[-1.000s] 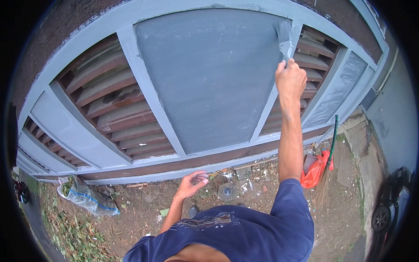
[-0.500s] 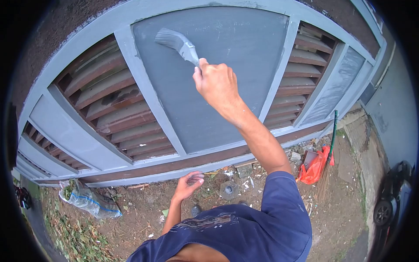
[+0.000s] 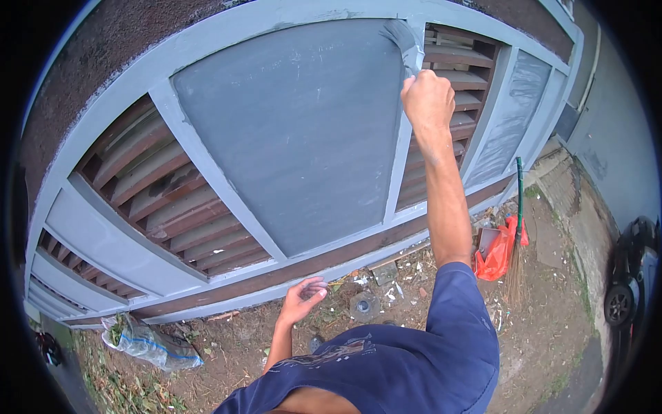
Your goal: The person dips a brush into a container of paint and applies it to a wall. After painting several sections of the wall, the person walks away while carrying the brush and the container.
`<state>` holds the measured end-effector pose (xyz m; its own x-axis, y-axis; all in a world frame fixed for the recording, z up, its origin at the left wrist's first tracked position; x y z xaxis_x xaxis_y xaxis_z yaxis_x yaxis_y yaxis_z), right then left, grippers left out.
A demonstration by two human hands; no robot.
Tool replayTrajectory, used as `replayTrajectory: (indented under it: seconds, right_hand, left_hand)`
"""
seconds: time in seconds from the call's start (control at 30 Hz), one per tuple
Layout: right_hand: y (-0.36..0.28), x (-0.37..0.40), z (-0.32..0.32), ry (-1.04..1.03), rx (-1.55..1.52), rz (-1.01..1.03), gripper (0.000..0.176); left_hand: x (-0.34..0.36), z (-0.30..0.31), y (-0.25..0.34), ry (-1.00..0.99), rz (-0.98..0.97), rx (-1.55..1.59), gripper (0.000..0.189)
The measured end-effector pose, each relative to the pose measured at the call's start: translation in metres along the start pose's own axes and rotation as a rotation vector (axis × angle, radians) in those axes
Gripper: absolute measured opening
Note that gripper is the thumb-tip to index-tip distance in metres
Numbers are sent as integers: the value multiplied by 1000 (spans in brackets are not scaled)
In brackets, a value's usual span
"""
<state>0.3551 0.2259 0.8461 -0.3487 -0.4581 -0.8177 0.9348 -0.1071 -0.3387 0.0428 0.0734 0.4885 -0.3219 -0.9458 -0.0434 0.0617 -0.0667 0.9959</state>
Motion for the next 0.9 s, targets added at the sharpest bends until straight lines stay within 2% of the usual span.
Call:
replayTrajectory:
  seconds: [0.13, 0.23, 0.4, 0.47, 0.6, 0.67, 0.9]
  right_hand:
    - [-72, 40, -4, -67, -137, 159, 19]
    - [-99, 51, -7, -106, -218, 209, 20]
    - [-57, 40, -3, -140, -229, 233, 20]
    - [-28, 27, -3, -10, -72, 171, 22]
    - [12, -6, 12, 37, -29, -25, 23]
    - [12, -7, 14, 51, -22, 25, 23]
    - [7, 22, -1, -38, -22, -35, 21]
  left_hand:
    - [5, -4, 6, -3, 39, -2, 41]
    - [3, -1, 0, 19, 32, 9, 41]
    - [-6, -1, -3, 3, 49, -6, 42]
    - [-8, -6, -3, -24, 72, -20, 42]
    - [-13, -12, 1, -67, 32, -40, 42]
    - [-18, -15, 1, -70, 23, -37, 42]
    - [-10, -13, -1, -65, 44, -24, 43]
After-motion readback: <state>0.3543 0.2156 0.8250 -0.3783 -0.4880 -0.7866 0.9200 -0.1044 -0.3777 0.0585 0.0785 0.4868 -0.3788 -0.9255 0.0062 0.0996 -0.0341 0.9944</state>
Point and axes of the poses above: each hand's wrist, its own x-axis away from the middle knuckle, its own z-axis out of the back of the hand, y = z × x, the point moved 4 cm from there along -x, towards the middle knuckle, and after that the axes turned 2 degrees about x, right-handed, at the moved point
